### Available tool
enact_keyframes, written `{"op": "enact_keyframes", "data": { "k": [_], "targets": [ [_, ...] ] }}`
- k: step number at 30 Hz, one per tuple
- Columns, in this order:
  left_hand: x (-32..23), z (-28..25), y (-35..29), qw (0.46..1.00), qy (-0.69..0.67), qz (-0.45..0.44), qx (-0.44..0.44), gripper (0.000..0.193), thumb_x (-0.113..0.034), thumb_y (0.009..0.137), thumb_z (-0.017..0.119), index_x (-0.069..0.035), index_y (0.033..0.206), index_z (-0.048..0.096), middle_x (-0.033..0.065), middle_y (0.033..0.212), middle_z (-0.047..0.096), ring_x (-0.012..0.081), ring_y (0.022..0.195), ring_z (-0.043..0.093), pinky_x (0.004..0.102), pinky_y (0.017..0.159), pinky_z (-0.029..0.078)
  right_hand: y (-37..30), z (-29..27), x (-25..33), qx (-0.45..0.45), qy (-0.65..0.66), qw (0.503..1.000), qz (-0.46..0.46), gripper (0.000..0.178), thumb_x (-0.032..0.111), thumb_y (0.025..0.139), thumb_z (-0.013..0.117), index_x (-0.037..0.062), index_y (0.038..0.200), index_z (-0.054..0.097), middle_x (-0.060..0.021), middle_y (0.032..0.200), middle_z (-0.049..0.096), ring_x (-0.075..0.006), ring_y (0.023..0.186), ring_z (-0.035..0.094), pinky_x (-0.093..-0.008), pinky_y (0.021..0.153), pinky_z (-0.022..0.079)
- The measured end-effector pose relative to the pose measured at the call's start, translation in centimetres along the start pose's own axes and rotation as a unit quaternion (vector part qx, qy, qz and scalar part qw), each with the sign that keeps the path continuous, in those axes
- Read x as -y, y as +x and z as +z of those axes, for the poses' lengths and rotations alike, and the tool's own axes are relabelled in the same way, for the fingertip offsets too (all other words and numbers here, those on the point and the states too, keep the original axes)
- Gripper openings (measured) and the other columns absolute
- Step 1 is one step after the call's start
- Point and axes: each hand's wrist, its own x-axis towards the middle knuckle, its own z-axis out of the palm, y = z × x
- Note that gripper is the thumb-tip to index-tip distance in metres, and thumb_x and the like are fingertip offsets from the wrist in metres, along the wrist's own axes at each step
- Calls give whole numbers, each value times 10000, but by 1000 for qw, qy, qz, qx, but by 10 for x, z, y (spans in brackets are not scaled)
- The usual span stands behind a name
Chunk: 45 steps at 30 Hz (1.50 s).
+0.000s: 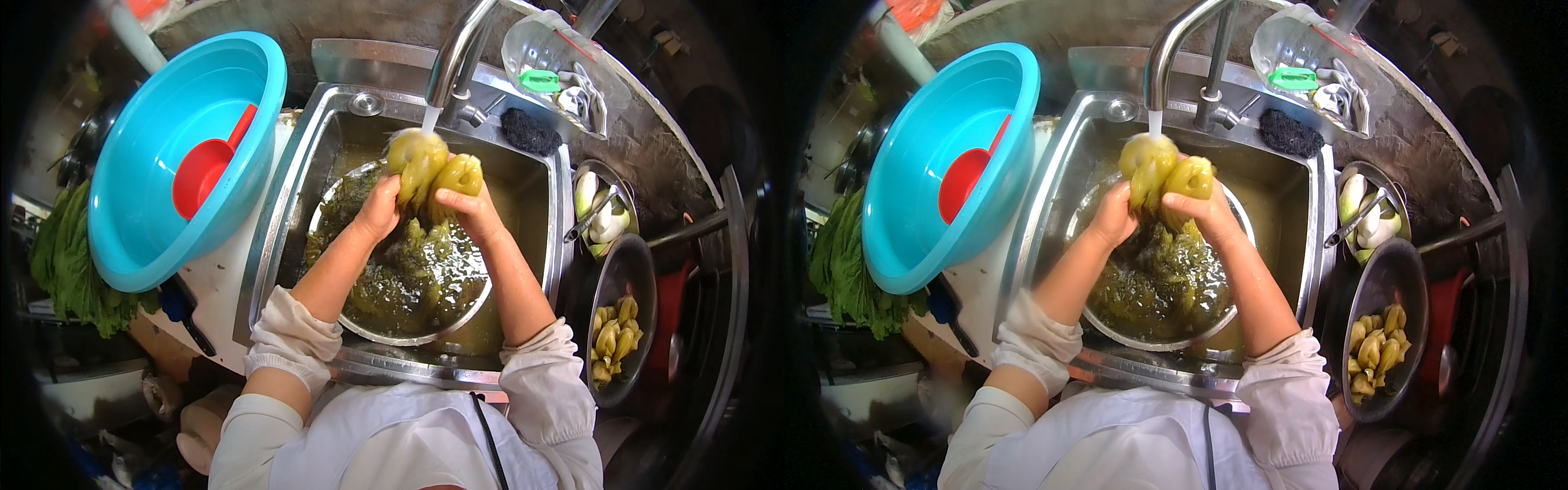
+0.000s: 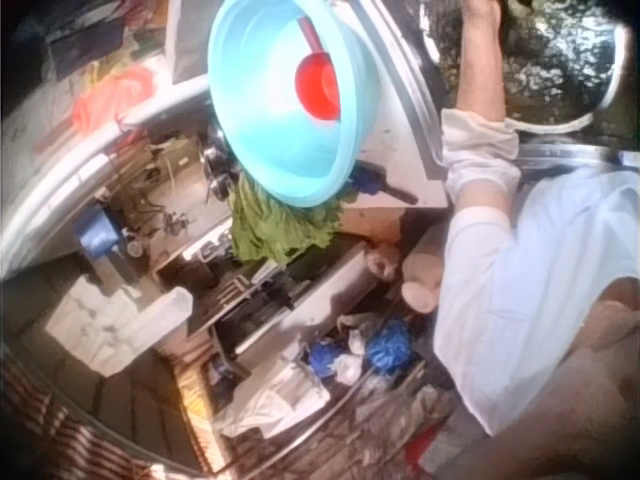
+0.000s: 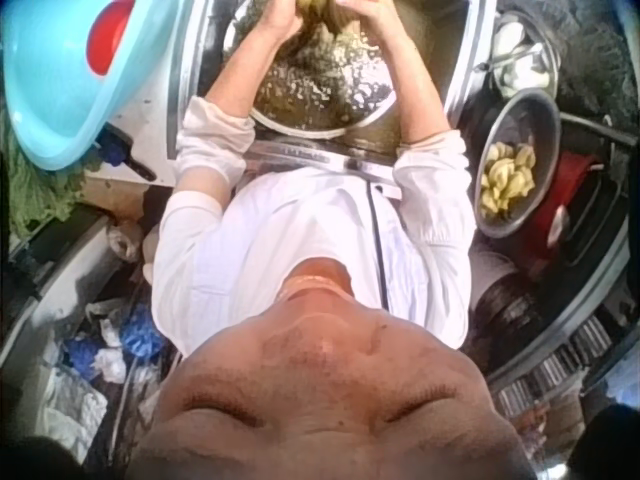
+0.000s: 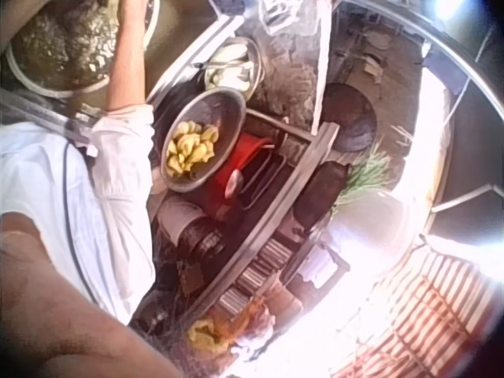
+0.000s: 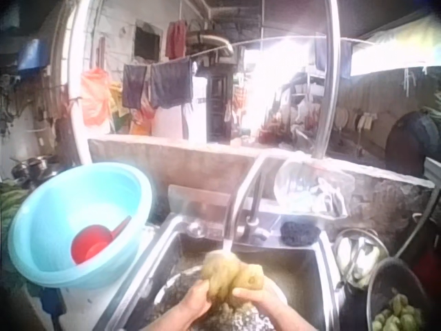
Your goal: The person washes green leafy vegetables under running water in a kitchen sink. They repeatedly submerge, rub, and rinse the leaves, then transfer them to a metal bowl on the counter.
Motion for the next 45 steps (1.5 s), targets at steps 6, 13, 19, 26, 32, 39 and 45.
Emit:
{"op": "enact_keyframes", "data": {
  "k": [6,13,19,26,32,39,45],
  "targets": [
    [0,6,24,977,198,71,-28,407,-280,938,321,7,1189,465,111,1178,513,188,1107,472,313,934,374,-3,9,-12,32,111,992,51,669,163,663,747,30,1219,402,-72,1150,495,-187,1075,473,-330,922,372],
    [-7,3,19,992,74,-41,94,437,-268,955,328,-12,1308,343,107,1271,438,176,1159,428,323,987,343,9,15,-28,-129,184,974,-20,466,94,708,626,26,1148,491,-86,1091,565,-226,1022,527,-364,917,389],
    [11,-4,-16,975,119,-157,100,257,-210,892,518,-1,1042,513,66,886,561,150,803,547,285,765,444,17,-3,-23,-108,310,945,14,414,226,748,585,16,1095,510,-133,989,589,-275,899,569,-430,791,458],
    [49,2,-56,967,105,-229,-45,216,-247,919,473,-33,896,496,12,703,481,78,562,449,264,524,462,40,-17,-52,-321,390,863,20,311,236,717,587,75,982,564,-83,891,595,-264,782,558,-416,694,460],
    [51,35,-69,784,610,82,-77,143,-123,845,492,-1,773,473,221,619,508,377,569,514,415,485,397,56,-35,-81,-375,313,869,83,308,321,704,551,59,860,592,-94,784,597,-272,658,551,-369,581,462],
    [57,38,-107,777,620,101,-36,79,-49,799,523,11,790,472,189,698,539,389,626,528,427,538,416,65,-78,-58,-428,328,842,-15,281,251,721,560,82,945,588,-77,914,609,-254,789,572,-400,716,476],
    [61,-3,-66,727,679,-100,27,524,-137,780,614,-45,1260,425,153,1308,390,309,1228,351,379,1043,257,47,-69,-47,-364,335,869,-9,283,269,706,589,77,915,594,-75,826,611,-244,699,569,-371,630,479]
  ]
}}
